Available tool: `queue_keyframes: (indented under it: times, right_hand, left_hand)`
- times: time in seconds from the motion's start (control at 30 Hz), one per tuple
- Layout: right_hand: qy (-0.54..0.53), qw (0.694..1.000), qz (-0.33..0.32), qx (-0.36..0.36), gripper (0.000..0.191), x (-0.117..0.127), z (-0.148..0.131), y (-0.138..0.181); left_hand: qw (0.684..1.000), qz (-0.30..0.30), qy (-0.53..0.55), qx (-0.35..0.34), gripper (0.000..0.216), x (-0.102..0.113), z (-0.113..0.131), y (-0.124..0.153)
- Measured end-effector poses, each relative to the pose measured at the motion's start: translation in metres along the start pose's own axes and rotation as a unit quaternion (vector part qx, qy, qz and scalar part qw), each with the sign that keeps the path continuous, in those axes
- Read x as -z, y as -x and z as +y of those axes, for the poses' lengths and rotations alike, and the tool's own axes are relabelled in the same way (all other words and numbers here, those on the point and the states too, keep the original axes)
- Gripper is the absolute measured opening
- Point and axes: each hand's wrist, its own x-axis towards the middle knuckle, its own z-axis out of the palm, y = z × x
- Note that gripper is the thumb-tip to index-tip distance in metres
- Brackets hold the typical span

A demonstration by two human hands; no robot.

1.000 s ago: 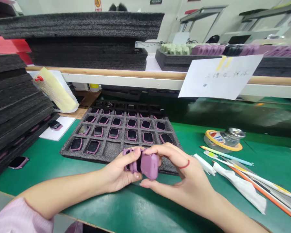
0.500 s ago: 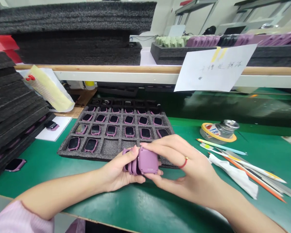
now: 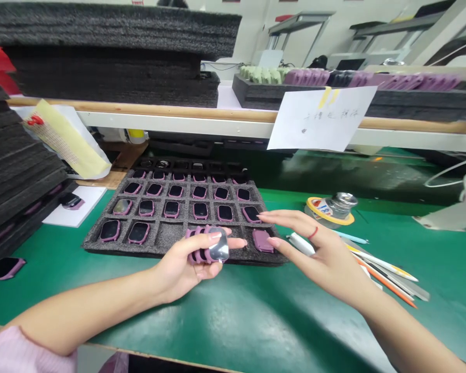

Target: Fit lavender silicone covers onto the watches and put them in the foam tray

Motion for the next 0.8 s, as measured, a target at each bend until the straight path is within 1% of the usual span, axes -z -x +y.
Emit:
queue_keyframes:
  times: [0.03,0.07,0.1,0.13,0.2,0.3,0.43,0.57,0.6,0.63,0.7,0.77,0.8]
  right_hand:
    - [-0.018,1.000,0.000,0.020,0.025,0.000,-0.015,-0.007]
    - [-0.036,0.998,-0.013,0.049,0.025,-0.001,-0.029,-0.013]
    - [-0.045,0.995,-0.035,0.076,0.029,-0.002,-0.042,-0.019]
    - [-0.045,0.992,-0.054,0.103,0.033,-0.005,-0.053,-0.024]
    - [-0.042,0.987,-0.076,0.136,0.030,-0.013,-0.068,-0.031]
    - [-0.066,0.985,-0.065,0.147,0.013,-0.026,-0.072,-0.037]
    - [-0.099,0.982,-0.010,0.158,0.009,-0.037,-0.063,-0.036]
    - [-0.091,0.977,0.055,0.185,0.008,-0.041,-0.060,-0.036]
    - [-0.091,0.978,0.067,0.176,0.008,-0.040,-0.060,-0.036]
    - [-0.099,0.980,0.081,0.153,0.010,-0.040,-0.061,-0.037]
    - [-0.151,0.978,0.125,0.068,0.013,-0.036,-0.062,-0.037]
    - [-0.228,0.957,0.180,-0.014,0.015,-0.033,-0.063,-0.035]
    - [-0.258,0.946,0.190,-0.037,0.015,-0.032,-0.062,-0.034]
  left_hand:
    - [1.000,-0.010,0.010,0.005,0.037,0.000,-0.001,0.000]
    - [1.000,-0.022,0.018,0.012,0.039,0.001,-0.002,0.000]
    - [0.999,-0.035,0.024,0.018,0.042,0.001,-0.002,0.000]
    - [0.998,-0.047,0.026,0.021,0.044,0.000,-0.003,0.000]
    - [0.998,-0.061,0.027,0.017,0.046,0.000,-0.003,-0.001]
    - [0.998,-0.055,0.041,-0.001,0.041,0.000,-0.002,-0.002]
    - [0.997,-0.065,0.052,0.008,0.039,0.002,-0.002,-0.003]
    - [0.996,-0.062,0.057,0.010,0.038,0.004,-0.003,-0.005]
    - [0.997,-0.058,0.054,0.012,0.039,0.004,-0.003,-0.005]
    - [0.997,-0.055,0.049,0.014,0.039,0.004,-0.003,-0.005]
    - [0.998,-0.053,0.037,0.019,0.039,0.003,-0.003,-0.005]
    - [0.998,-0.057,0.030,0.019,0.039,0.002,-0.002,-0.004]
    - [0.998,-0.060,0.029,0.019,0.039,0.001,-0.001,-0.003]
